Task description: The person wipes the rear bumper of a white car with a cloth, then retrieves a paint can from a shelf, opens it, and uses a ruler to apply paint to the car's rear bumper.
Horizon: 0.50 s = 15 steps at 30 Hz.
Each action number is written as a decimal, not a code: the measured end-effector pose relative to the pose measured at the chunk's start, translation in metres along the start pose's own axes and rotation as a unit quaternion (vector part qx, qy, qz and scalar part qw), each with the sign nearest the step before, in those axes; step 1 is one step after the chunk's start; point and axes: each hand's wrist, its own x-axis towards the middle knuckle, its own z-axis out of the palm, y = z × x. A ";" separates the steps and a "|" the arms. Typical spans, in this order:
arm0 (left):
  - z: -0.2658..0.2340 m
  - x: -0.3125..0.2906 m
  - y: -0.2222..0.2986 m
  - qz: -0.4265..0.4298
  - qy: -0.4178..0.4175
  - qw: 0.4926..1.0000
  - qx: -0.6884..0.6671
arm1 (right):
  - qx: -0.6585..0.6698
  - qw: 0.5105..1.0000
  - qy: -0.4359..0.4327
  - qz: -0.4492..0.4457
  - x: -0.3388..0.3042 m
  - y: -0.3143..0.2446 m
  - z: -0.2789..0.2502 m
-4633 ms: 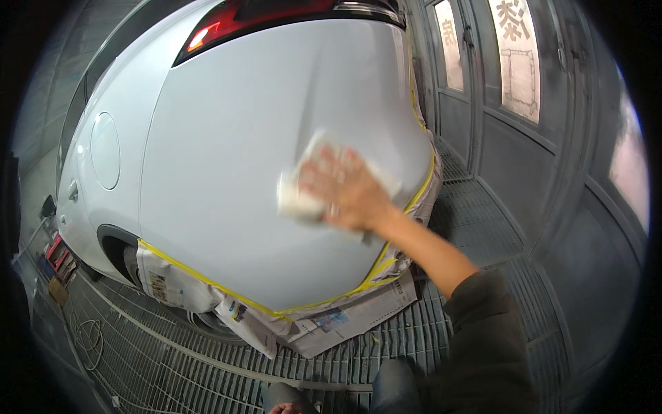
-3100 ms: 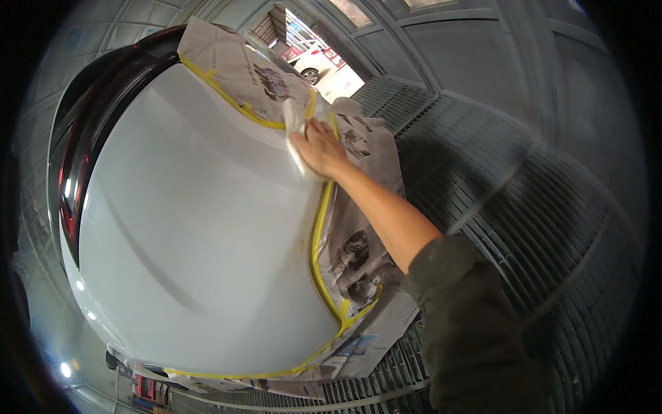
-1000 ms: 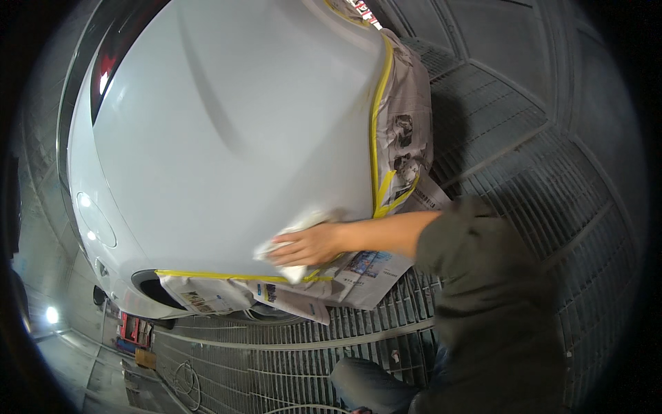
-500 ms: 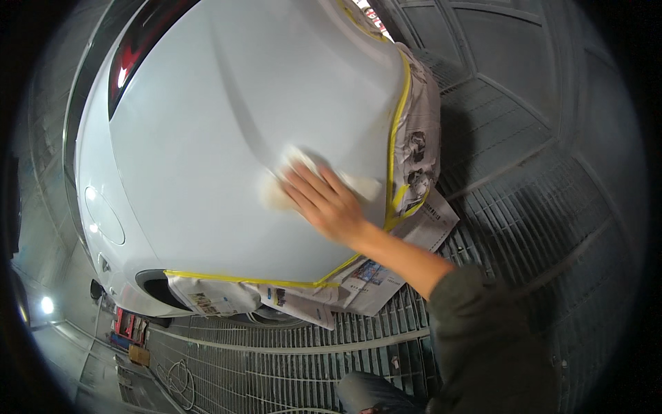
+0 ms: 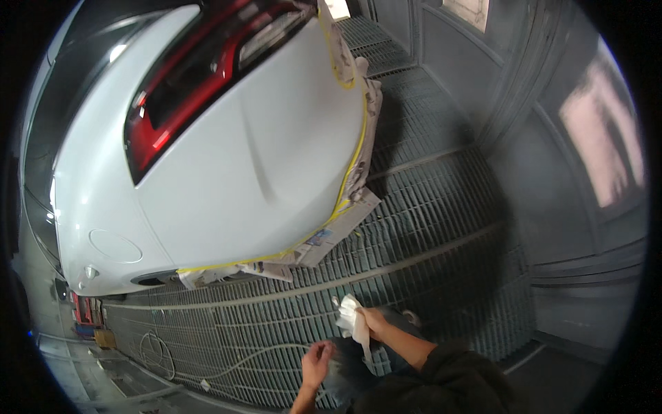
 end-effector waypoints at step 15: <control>0.290 -0.068 0.328 0.356 -0.086 0.926 0.093 | 0.264 0.949 -0.102 -0.140 -0.297 -0.240 -0.126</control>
